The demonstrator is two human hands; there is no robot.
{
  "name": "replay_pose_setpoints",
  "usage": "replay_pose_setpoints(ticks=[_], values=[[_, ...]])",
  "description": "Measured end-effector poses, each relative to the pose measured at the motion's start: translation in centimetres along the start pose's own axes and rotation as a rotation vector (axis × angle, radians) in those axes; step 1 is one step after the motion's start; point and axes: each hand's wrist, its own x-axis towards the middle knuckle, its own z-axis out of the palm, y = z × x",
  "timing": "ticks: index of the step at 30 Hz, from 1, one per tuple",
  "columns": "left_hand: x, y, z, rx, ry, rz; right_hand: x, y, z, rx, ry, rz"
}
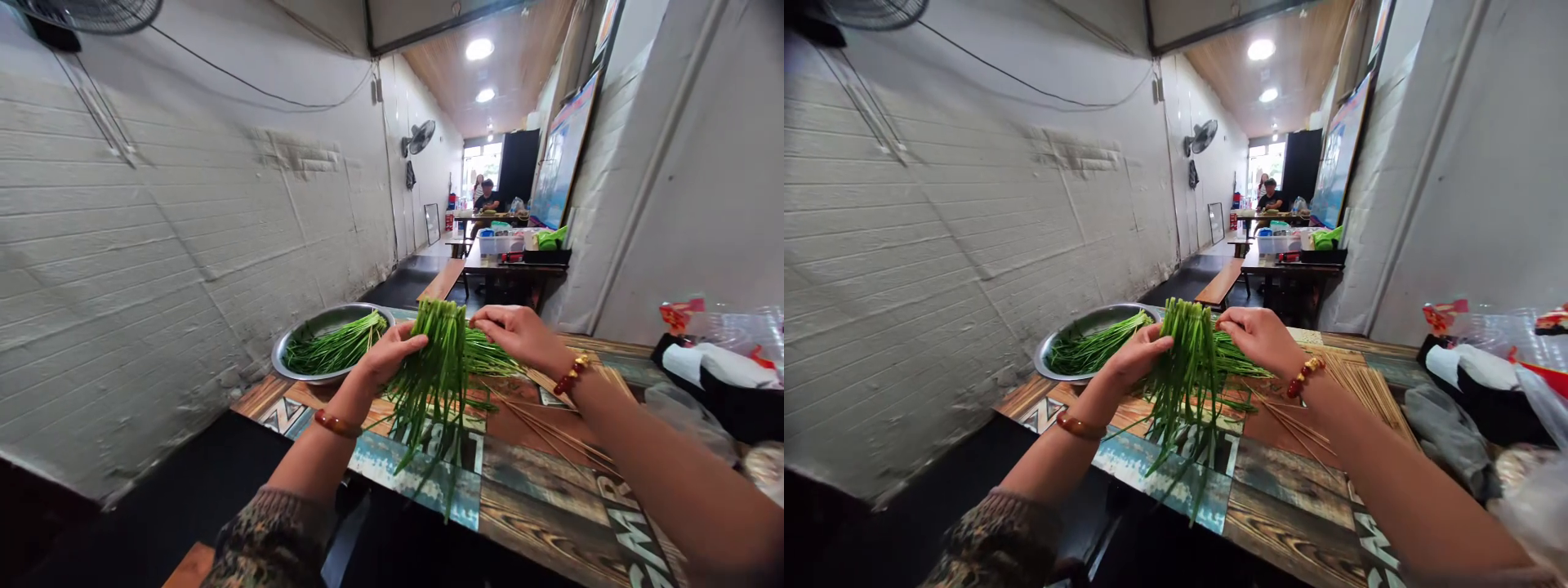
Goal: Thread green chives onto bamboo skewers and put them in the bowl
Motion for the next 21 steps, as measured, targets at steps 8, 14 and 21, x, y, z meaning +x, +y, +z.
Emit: replay_pose_setpoints(ticks=[8,14,21], values=[[0.1,1.1,1.6,0.025,0.027,0.026,-0.7,-1.0,1.5,-0.053,0.024,-0.073],[-0.5,-0.5,2.0,-0.070,0.029,-0.049,-2.1,-1.2,1.4,-0.127,0.021,-0.132],[-0.8,-0.6,2.4,-0.125,0.052,-0.031,-2.3,-1.5,1.2,-0.109,-0.078,-0.078]])
